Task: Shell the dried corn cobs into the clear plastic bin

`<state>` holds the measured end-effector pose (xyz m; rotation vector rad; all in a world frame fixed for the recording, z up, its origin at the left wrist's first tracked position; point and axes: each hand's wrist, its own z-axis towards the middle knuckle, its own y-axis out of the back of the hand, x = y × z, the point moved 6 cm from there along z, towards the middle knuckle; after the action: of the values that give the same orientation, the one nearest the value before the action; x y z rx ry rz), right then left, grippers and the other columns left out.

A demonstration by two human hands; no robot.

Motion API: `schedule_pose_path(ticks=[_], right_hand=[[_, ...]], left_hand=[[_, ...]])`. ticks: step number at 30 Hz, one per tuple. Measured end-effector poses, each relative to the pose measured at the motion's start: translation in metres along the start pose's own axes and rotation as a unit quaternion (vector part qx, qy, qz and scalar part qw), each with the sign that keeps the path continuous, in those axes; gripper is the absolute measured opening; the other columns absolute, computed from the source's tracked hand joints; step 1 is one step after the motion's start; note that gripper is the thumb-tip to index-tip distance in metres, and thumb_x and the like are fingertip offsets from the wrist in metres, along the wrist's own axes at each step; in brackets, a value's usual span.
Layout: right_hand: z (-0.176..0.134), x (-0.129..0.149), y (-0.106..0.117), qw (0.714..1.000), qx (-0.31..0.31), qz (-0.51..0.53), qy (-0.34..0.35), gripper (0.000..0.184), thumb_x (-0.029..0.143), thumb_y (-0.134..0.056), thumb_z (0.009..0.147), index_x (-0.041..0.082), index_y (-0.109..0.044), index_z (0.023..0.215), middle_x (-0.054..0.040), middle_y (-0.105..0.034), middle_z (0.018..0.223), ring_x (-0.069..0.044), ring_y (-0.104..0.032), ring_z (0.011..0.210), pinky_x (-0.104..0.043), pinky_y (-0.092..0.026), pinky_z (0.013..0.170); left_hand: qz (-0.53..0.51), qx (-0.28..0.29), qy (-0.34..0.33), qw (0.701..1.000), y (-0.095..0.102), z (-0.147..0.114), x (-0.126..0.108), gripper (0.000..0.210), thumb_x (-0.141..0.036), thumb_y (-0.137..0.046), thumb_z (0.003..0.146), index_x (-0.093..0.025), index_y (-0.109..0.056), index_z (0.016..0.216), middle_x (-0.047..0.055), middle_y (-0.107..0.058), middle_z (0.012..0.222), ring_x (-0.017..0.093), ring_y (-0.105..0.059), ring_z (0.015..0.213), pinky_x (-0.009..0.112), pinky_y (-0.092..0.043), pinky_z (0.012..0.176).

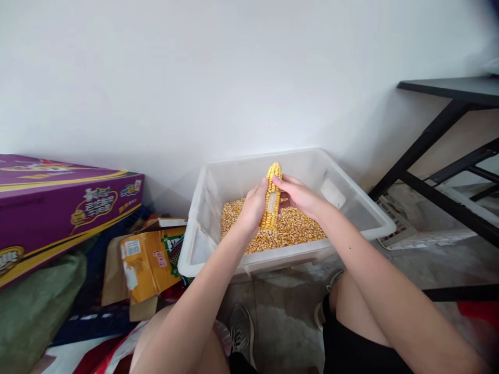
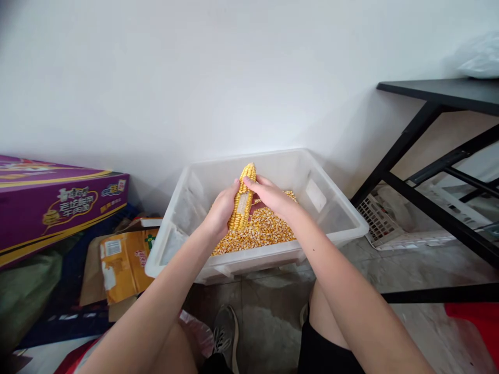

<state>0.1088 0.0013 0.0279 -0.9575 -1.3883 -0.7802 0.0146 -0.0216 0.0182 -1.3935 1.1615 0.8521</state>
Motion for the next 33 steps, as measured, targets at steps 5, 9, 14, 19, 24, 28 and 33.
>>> schedule_pose_path(ticks=[5, 9, 14, 19, 24, 28, 33], right_hand=[[0.005, -0.003, 0.003, 0.993, -0.002, 0.118, 0.003, 0.029, 0.049, -0.062, 0.082, 0.021, -0.057, 0.083, -0.0036, -0.063, 0.072, -0.017, -0.058, 0.062, -0.027, -0.045, 0.048], [0.010, -0.012, -0.001, 0.980, -0.035, 0.189, -0.046, 0.025, 0.046, -0.061, 0.078, 0.021, -0.056, 0.076, -0.0020, -0.058, 0.060, -0.018, -0.056, 0.055, -0.028, -0.041, 0.044], [0.016, -0.021, 0.006, 0.939, -0.155, 0.304, -0.051, 0.013, 0.031, -0.060, 0.075, 0.022, -0.051, 0.072, -0.0005, -0.063, 0.065, -0.017, -0.062, 0.062, -0.028, -0.049, 0.054], [0.016, -0.025, 0.008, 0.911, -0.196, 0.358, -0.064, 0.013, 0.026, -0.060, 0.073, 0.021, -0.048, 0.071, -0.0012, -0.064, 0.063, -0.017, -0.064, 0.063, -0.028, -0.053, 0.058], [0.017, -0.025, 0.011, 0.898, -0.214, 0.381, -0.051, 0.012, 0.024, -0.060, 0.072, 0.020, -0.049, 0.070, -0.0015, -0.064, 0.062, -0.017, -0.065, 0.063, -0.028, -0.054, 0.058], [0.018, -0.026, 0.020, 0.881, -0.249, 0.401, -0.031, 0.011, 0.021, -0.059, 0.072, 0.020, -0.048, 0.070, -0.0025, -0.065, 0.065, -0.016, -0.065, 0.064, -0.027, -0.055, 0.060], [0.019, -0.024, 0.023, 0.872, -0.260, 0.413, -0.012, 0.011, 0.021, -0.058, 0.072, 0.020, -0.047, 0.069, -0.0012, -0.063, 0.063, -0.015, -0.065, 0.065, -0.024, -0.055, 0.059]], left_hand=[[0.051, 0.051, 0.009, 0.997, -0.004, -0.005, -0.004, 0.050, -0.059, -0.059, 0.079, -0.014, -0.062, 0.101, 0.005, -0.062, 0.069, 0.013, -0.056, 0.048, 0.028, -0.048, 0.047], [0.092, 0.082, -0.024, 0.992, -0.007, -0.004, -0.002, 0.053, -0.059, -0.050, 0.085, -0.013, -0.059, 0.111, 0.008, -0.066, 0.083, 0.017, -0.061, 0.062, 0.031, -0.051, 0.057], [0.170, 0.138, -0.149, 0.964, -0.018, -0.007, -0.003, 0.047, -0.040, -0.051, 0.090, -0.015, -0.050, 0.129, 0.012, -0.060, 0.122, 0.024, -0.055, 0.111, 0.035, -0.043, 0.097], [0.250, 0.155, -0.180, 0.939, -0.024, -0.014, -0.003, 0.052, -0.027, -0.050, 0.089, -0.013, -0.041, 0.138, 0.014, -0.051, 0.134, 0.025, -0.048, 0.120, 0.038, -0.036, 0.104], [0.309, 0.172, -0.209, 0.912, -0.025, -0.016, -0.006, 0.059, -0.024, -0.048, 0.087, -0.016, -0.035, 0.144, 0.012, -0.046, 0.140, 0.025, -0.045, 0.125, 0.038, -0.033, 0.107], [0.362, 0.151, -0.222, 0.893, -0.025, -0.015, -0.005, 0.060, -0.029, -0.049, 0.088, -0.019, -0.033, 0.146, 0.011, -0.048, 0.141, 0.025, -0.049, 0.122, 0.039, -0.036, 0.105], [0.405, 0.091, -0.232, 0.880, -0.021, -0.015, -0.010, 0.050, -0.039, -0.040, 0.095, -0.019, -0.042, 0.140, 0.010, -0.054, 0.136, 0.024, -0.052, 0.122, 0.037, -0.038, 0.104]])
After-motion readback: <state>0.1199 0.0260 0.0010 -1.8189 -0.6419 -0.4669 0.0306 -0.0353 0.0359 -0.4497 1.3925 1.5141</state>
